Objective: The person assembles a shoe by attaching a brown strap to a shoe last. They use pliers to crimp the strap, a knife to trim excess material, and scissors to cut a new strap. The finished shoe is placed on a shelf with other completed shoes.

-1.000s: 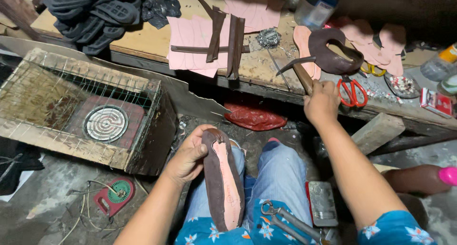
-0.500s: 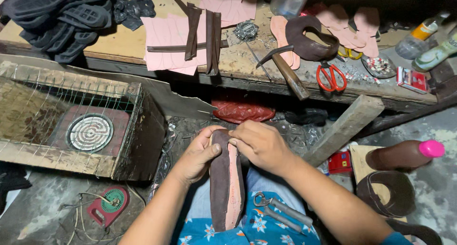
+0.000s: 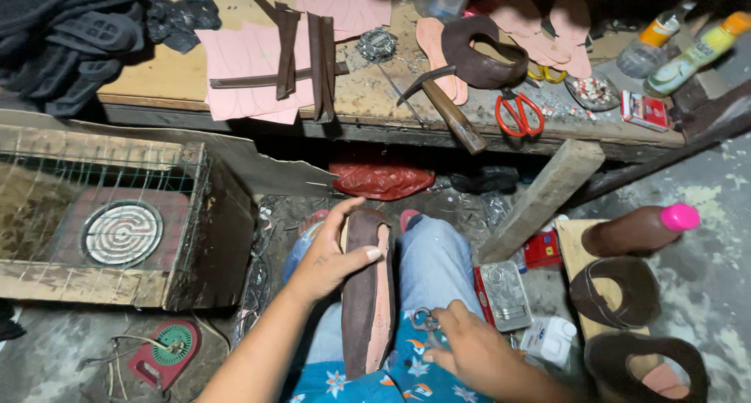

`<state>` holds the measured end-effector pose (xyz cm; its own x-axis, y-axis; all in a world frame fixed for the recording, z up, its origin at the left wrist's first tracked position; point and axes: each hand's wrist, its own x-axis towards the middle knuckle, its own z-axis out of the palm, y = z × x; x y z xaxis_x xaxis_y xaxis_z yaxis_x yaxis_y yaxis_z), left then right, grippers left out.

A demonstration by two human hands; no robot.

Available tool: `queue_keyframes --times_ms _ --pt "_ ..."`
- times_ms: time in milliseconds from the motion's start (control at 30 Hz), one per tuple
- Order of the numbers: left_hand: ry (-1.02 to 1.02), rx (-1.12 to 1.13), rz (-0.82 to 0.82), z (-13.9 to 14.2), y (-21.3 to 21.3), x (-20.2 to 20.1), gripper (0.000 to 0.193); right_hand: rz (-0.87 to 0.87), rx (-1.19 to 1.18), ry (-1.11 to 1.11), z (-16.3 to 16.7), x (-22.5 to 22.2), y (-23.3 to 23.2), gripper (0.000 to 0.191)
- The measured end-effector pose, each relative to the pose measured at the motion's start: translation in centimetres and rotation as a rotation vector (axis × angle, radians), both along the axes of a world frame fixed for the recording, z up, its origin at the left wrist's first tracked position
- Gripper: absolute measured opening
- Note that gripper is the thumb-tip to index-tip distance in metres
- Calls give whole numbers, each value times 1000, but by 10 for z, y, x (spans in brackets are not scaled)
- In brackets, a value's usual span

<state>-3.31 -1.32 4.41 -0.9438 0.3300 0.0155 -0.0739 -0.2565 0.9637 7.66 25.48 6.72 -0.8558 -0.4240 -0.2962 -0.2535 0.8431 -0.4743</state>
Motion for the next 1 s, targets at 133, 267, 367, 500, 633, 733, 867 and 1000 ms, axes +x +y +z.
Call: queue_keyframes --times_ms 133,267,367,500,633,733,867,1000 --pt "268 -227 -22 0 37 -23 71 -175 -413 136 -6 -5 42 43" --pt "468 -400 -108 -13 74 -30 66 -420 -463 -83 2 -27 79 32" --pt "555 -496 -123 -23 84 -23 61 -169 -316 262 -3 -40 78 28" --pt "563 -589 -118 -27 88 -9 49 -145 -142 354 -16 -51 56 46" --pt "515 -727 -51 -18 94 4 43 -174 30 448 -21 -58 43 51" --pt "514 -785 -45 -12 97 12 42 -203 92 439 -22 -59 42 48" --pt "492 -851 -20 -8 103 17 41 -165 127 437 -24 -58 41 52" --pt "564 -984 36 -4 116 23 44 -141 248 429 -21 -57 45 46"
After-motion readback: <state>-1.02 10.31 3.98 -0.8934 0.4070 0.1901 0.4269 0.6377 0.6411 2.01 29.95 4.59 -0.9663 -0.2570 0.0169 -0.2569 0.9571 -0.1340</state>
